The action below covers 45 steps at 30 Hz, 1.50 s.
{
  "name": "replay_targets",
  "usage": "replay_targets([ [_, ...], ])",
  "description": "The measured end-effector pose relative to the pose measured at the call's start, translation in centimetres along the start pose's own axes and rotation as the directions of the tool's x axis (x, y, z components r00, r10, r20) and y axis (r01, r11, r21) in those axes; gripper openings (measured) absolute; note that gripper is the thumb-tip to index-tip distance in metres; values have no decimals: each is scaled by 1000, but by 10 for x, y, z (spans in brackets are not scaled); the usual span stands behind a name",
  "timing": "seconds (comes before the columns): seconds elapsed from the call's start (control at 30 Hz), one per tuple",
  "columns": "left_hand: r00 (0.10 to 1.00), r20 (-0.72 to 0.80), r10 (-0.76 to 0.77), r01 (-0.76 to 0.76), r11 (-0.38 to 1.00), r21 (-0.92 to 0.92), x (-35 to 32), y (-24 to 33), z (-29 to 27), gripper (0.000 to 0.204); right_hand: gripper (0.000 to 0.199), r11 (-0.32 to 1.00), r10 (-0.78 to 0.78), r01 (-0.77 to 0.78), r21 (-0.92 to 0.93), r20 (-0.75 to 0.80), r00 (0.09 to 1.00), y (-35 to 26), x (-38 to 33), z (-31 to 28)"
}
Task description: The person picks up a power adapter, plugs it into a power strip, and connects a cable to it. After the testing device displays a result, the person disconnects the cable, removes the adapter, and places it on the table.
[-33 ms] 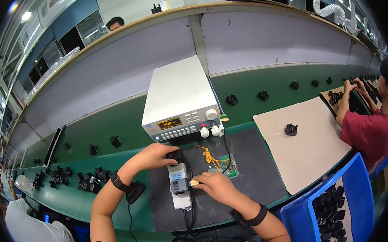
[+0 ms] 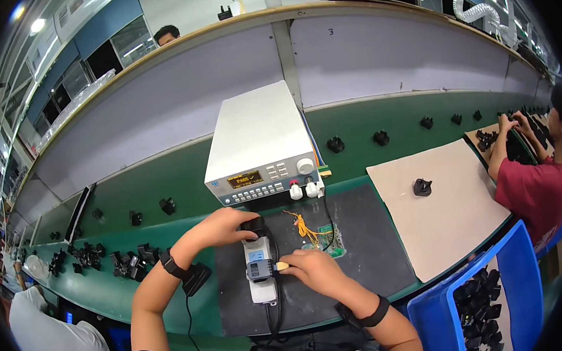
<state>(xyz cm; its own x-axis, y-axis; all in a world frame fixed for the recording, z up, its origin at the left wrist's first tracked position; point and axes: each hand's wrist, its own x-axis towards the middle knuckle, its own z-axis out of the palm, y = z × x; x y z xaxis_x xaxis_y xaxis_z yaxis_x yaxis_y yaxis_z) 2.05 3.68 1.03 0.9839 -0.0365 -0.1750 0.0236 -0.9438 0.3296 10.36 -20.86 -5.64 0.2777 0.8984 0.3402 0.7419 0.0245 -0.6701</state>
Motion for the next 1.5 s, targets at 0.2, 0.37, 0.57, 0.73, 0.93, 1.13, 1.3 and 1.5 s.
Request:
replay_targets([
  [0.2, 992, -120, 26, -8, 988, 153, -2, 7, 17, 50, 20, 990, 126, -132, -54, -98, 987, 22, 18, -26],
  [0.37, 983, -183, 5, 12, 995, 96, -7, 9, 23, 51, 18, 986, 139, -151, -66, -166, 976, 38, 50, -5],
  [0.57, 982, -189, 20, 3, 993, 120, -8, 14, 24, 46, 19, 990, 93, -102, -93, -89, 992, 44, 64, 6],
  [0.73, 986, -166, 12, 6, 994, 110, -5, 18, 20, 45, 16, 995, 49, -57, -82, -101, 994, 52, 75, 17],
  [0.93, 984, -178, 11, 8, 994, 109, -2, 20, 19, 46, 22, 971, -115, 89, -222, -109, 987, 48, 73, -2],
  [1.13, 977, -213, 29, -5, 994, 112, -10, 14, 21, 49, 19, 974, 224, -212, -82, 186, 957, 28, 60, -132],
  [1.3, 978, -203, 38, -13, 992, 123, -5, 23, 17, 46, 50, 603, 405, -494, -627, -294, 866, 190, 166, -128],
  [1.5, 987, -161, -14, 26, 997, 72, -5, 19, 23, 47, 73, 802, 526, -504, -320, -22, 850, 270, 218, -86],
])
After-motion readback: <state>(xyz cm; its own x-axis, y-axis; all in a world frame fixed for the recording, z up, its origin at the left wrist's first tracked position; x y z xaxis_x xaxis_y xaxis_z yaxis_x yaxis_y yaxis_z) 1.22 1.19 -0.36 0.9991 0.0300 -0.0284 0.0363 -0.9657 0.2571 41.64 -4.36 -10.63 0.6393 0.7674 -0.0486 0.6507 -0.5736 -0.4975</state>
